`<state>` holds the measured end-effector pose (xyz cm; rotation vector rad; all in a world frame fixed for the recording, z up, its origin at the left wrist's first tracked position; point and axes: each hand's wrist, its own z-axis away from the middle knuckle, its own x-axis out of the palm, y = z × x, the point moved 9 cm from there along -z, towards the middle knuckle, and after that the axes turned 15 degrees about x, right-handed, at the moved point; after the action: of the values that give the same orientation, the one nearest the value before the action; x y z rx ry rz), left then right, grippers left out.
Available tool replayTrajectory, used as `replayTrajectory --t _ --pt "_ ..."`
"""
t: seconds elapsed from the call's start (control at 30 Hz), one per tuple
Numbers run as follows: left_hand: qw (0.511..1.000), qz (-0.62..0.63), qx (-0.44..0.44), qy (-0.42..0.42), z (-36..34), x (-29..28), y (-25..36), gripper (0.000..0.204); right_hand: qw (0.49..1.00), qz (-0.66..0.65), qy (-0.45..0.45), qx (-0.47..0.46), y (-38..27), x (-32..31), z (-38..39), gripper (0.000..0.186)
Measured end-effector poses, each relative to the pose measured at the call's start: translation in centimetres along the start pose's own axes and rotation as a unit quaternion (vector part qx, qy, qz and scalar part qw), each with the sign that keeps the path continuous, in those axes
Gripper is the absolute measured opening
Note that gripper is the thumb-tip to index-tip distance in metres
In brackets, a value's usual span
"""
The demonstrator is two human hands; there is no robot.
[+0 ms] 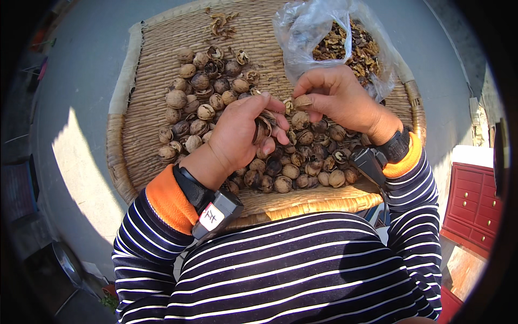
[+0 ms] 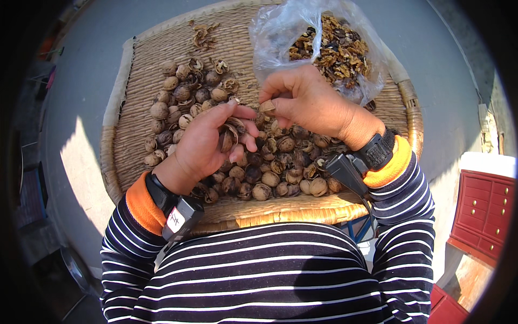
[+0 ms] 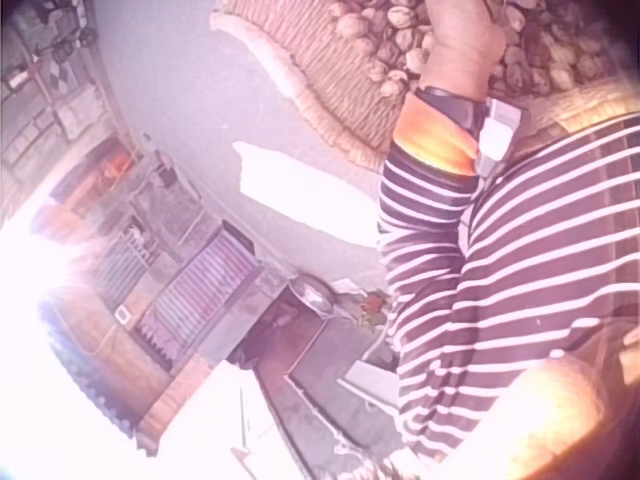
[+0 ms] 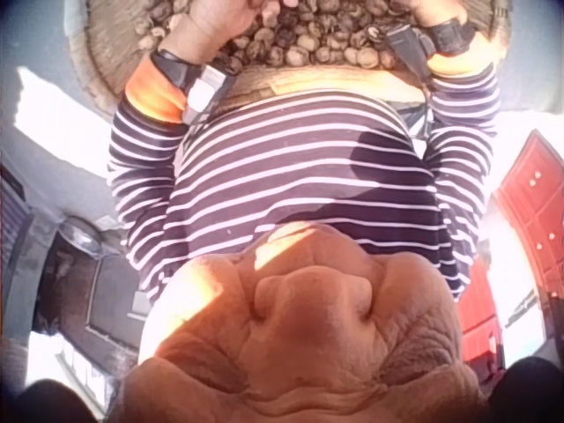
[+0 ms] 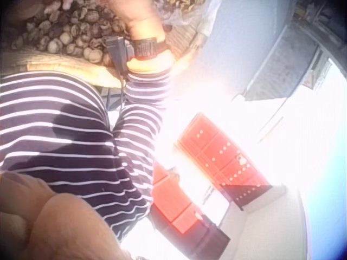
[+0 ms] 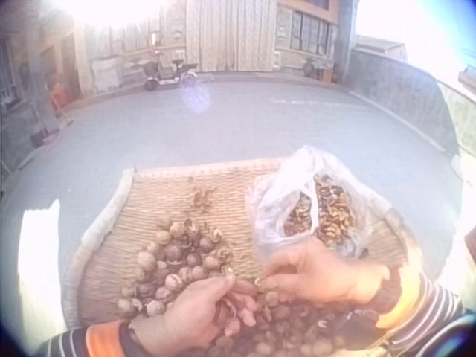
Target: The person cracks walnut shells by hand and removes the kernels, placing them into a plastic bag. Shells and husks are set aside on a woven tray.
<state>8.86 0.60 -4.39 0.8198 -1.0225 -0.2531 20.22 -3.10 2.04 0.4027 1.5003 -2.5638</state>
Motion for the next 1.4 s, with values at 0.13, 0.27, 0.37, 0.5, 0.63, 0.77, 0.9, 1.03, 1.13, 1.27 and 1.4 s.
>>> replayTrajectory --t 0.13,0.27,0.37,0.5,0.63,0.77,0.9,1.03,1.13,1.27,1.4 --pt "0.998 0.027 -0.049 -0.040 0.3 1.1 -1.5 0.045 0.994 0.060 -0.008 -0.094 -2.8 1.3 1.9 0.018" --pt "0.997 0.008 -0.025 -0.074 0.5 1.5 -0.4 0.039 0.995 0.089 0.046 -0.029 -2.4 -2.6 2.3 0.017" --pt "0.997 0.013 -0.003 -0.073 0.5 1.5 0.5 0.020 0.986 0.160 -0.024 0.051 0.5 -3.2 3.4 0.016" --pt "0.999 0.005 0.009 -0.049 0.4 1.1 0.8 0.014 0.892 0.448 0.047 0.035 3.7 -3.0 2.7 0.030" --pt "0.999 -0.009 0.005 -0.032 0.6 0.7 0.7 0.015 0.862 0.489 0.133 0.007 4.3 -4.2 2.1 0.037" --pt "0.999 -0.021 0.020 -0.035 0.4 0.7 1.0 0.016 0.875 0.435 0.201 -0.069 2.7 -5.4 2.9 0.030" --pt "0.999 -0.031 0.023 -0.027 0.4 0.6 0.8 0.015 0.886 0.421 0.187 -0.046 3.2 -5.8 2.8 0.036" --pt "0.999 -0.036 0.025 -0.029 0.3 0.4 0.9 0.015 0.858 0.492 0.148 0.006 4.5 -4.7 2.3 0.025" --pt "0.998 -0.042 0.023 -0.031 0.4 0.4 0.8 0.016 0.846 0.515 0.137 0.025 4.9 -4.2 2.3 0.018" --pt "0.998 -0.052 0.017 -0.023 0.4 0.2 0.7 0.016 0.857 0.497 0.138 0.013 4.7 -3.9 2.5 0.018" --pt "0.998 -0.061 0.016 -0.024 0.4 0.2 0.7 0.016 0.881 0.447 0.158 0.007 4.9 -3.9 2.1 0.033"
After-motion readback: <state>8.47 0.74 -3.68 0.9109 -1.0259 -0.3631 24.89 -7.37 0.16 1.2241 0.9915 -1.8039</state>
